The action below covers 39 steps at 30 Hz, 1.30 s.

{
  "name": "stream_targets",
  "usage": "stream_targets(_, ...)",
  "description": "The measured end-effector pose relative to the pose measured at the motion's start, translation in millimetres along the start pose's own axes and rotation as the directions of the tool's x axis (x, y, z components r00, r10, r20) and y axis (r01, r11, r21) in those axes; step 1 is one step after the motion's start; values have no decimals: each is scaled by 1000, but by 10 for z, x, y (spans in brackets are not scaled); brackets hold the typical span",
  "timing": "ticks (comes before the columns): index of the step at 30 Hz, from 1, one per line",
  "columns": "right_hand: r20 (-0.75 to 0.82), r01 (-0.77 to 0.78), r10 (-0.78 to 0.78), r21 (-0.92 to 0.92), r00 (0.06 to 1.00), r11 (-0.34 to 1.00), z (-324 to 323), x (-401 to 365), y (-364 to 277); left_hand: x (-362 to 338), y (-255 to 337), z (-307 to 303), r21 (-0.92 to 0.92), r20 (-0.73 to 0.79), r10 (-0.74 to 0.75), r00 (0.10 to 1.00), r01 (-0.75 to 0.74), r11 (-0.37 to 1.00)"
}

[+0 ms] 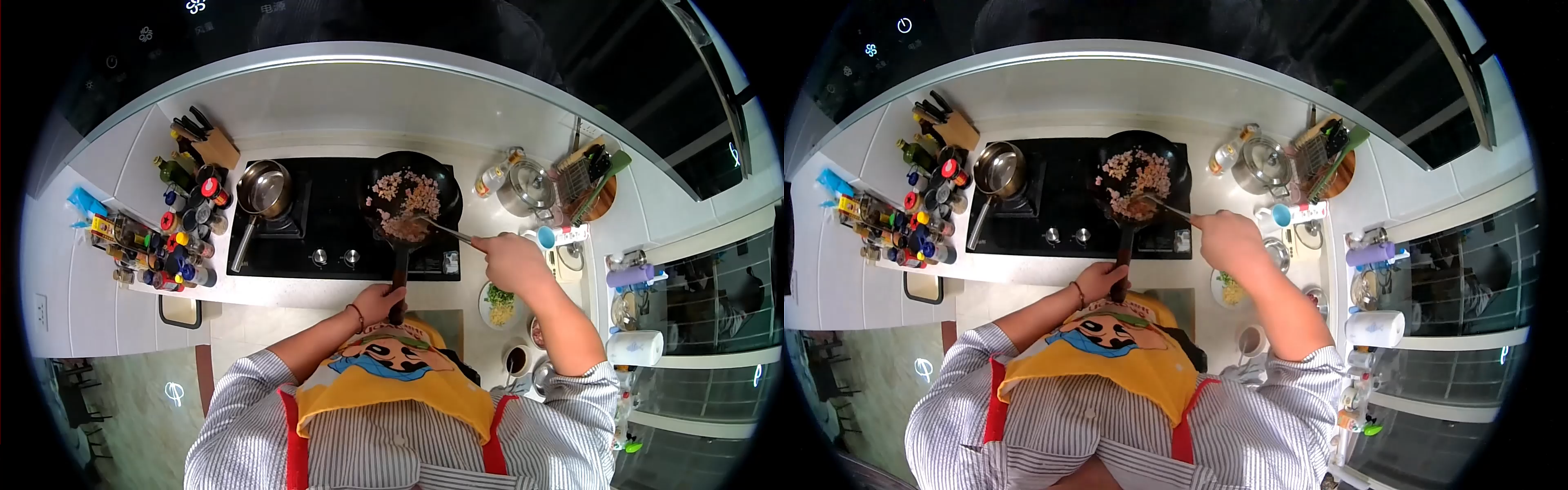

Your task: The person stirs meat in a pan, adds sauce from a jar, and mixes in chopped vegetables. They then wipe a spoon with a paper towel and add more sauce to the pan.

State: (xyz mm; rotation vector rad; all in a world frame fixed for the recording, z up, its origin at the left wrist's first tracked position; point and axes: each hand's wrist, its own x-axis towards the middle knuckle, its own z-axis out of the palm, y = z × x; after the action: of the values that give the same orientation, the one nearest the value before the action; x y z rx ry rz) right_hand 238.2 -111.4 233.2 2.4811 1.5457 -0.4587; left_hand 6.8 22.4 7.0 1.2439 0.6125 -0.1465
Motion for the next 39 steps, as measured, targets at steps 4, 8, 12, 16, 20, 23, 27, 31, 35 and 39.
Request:
stream_targets(4,-73,-43,46,51,996,998,506,450,102,4,-2,26,17,-12,-8,1000,8,1000)
stream_targets(8,-168,-80,127,261,978,962,813,901,275,-16,-76,29,43,-28,15,999,-13,999)
stream_targets(12,-263,83,25,390,964,917,1145,1029,144,-48,76,35,-10,-26,-26,999,25,1000)
stream_targets(16,-123,77,-58,154,991,985,485,460,76,-43,37,23,20,-28,-19,999,20,1000)
stream_targets(20,71,-36,39,-46,997,998,-154,6,-34,-49,84,47,-61,-43,-20,999,18,998)
stream_targets(23,-62,-34,34,10,998,999,373,353,67,-57,82,47,-74,-23,-8,1000,7,997)
stream_targets(27,-26,-151,153,83,988,985,534,708,172,-42,91,11,-17,-25,-34,999,33,999)
stream_targets(31,-135,-70,114,295,984,953,933,880,202,-43,91,31,-5,-16,-41,999,41,999)
stream_targets(35,-218,155,-110,197,970,968,726,521,231,-49,73,39,3,-20,-22,1000,22,1000)
stream_targets(39,-13,-37,37,-7,999,999,-162,-38,-22,16,5,24,18,-14,-21,1000,21,1000)
